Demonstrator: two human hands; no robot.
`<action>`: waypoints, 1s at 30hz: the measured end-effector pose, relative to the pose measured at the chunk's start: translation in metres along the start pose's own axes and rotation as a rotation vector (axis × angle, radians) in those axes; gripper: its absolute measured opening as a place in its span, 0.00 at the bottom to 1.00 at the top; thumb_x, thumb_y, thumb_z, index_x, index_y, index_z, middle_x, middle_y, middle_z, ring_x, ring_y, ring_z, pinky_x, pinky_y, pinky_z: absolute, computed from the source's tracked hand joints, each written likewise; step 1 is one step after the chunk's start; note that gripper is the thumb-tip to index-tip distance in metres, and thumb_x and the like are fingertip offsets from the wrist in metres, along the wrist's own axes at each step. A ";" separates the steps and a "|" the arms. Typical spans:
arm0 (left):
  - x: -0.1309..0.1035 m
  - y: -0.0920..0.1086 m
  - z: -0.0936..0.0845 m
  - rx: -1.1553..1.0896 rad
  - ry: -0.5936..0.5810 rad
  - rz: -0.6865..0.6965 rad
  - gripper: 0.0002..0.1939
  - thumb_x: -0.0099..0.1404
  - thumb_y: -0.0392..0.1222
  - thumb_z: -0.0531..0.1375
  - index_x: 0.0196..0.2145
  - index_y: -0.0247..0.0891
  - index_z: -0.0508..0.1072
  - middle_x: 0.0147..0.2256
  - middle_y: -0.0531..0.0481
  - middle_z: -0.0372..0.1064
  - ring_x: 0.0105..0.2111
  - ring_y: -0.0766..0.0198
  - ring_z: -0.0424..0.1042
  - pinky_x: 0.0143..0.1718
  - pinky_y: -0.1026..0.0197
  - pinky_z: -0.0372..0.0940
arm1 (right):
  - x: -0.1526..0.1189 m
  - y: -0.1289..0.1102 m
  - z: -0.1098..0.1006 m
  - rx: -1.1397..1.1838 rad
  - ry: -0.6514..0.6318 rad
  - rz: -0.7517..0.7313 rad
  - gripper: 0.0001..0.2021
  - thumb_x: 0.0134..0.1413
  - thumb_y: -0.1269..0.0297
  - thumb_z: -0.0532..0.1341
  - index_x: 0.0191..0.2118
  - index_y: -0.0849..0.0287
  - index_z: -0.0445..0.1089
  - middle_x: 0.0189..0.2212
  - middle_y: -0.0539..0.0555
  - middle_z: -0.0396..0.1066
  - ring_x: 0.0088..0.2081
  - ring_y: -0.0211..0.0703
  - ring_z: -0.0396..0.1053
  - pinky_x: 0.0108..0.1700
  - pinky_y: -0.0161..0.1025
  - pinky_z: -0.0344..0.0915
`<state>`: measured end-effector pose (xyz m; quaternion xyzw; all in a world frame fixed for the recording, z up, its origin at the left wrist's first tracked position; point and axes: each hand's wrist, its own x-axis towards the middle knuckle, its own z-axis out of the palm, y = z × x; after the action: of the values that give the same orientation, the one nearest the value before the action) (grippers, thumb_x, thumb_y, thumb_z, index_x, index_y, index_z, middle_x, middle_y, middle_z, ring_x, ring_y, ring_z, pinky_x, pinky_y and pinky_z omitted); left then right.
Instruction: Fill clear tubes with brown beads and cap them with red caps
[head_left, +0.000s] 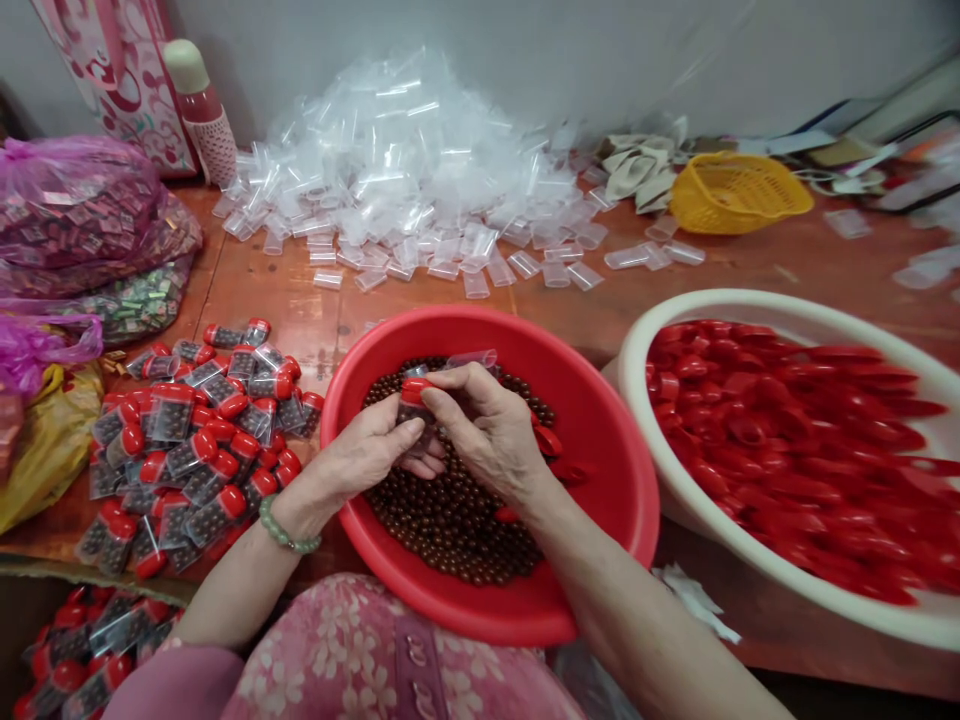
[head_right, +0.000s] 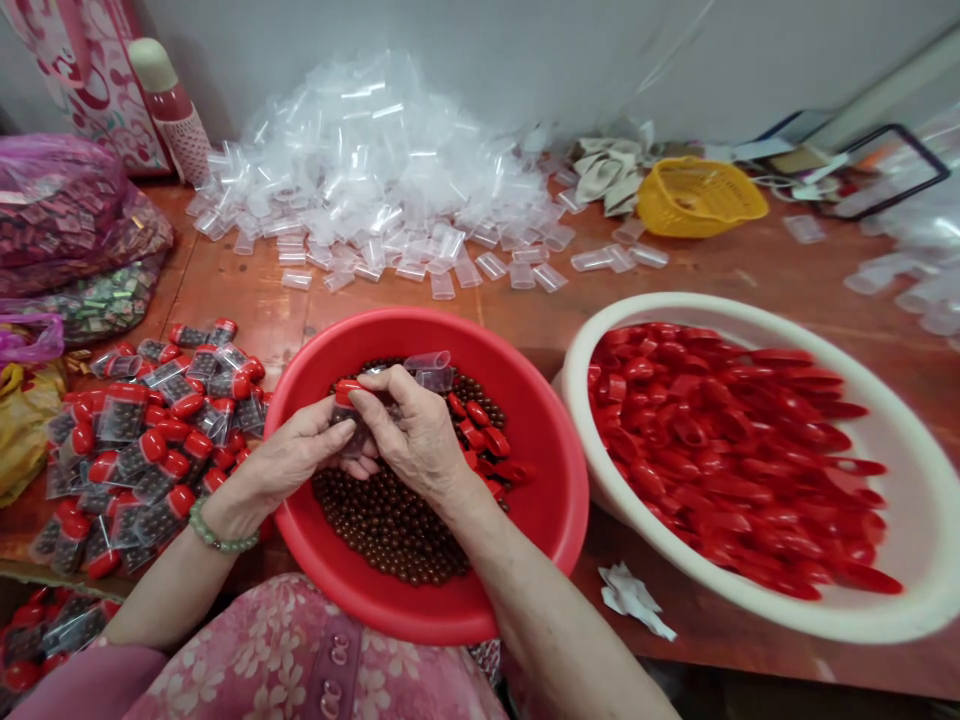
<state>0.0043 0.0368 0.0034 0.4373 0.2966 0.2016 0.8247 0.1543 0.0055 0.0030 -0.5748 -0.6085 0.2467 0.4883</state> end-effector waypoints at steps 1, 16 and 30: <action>-0.001 0.001 0.000 -0.031 0.000 0.008 0.22 0.59 0.53 0.63 0.44 0.34 0.69 0.32 0.49 0.69 0.30 0.66 0.71 0.35 0.61 0.67 | 0.001 0.000 -0.003 -0.065 -0.050 -0.057 0.11 0.57 0.53 0.61 0.39 0.56 0.68 0.32 0.52 0.74 0.32 0.41 0.72 0.37 0.39 0.69; 0.000 0.004 -0.003 -0.136 -0.029 0.114 0.17 0.57 0.51 0.66 0.30 0.32 0.71 0.28 0.49 0.68 0.31 0.66 0.67 0.39 0.63 0.61 | 0.000 0.004 -0.001 -0.584 -0.134 -0.457 0.30 0.50 0.56 0.61 0.57 0.63 0.57 0.41 0.64 0.71 0.41 0.57 0.69 0.43 0.52 0.67; 0.000 0.006 -0.005 -0.290 0.010 0.068 0.18 0.59 0.53 0.64 0.36 0.32 0.74 0.30 0.48 0.72 0.31 0.66 0.71 0.38 0.63 0.64 | 0.001 0.006 -0.003 -0.514 0.073 -0.479 0.31 0.46 0.52 0.67 0.54 0.59 0.60 0.39 0.61 0.72 0.38 0.54 0.72 0.40 0.48 0.69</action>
<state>0.0008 0.0434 0.0065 0.3223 0.2535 0.2724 0.8705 0.1598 0.0072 -0.0004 -0.5284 -0.7504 -0.0567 0.3930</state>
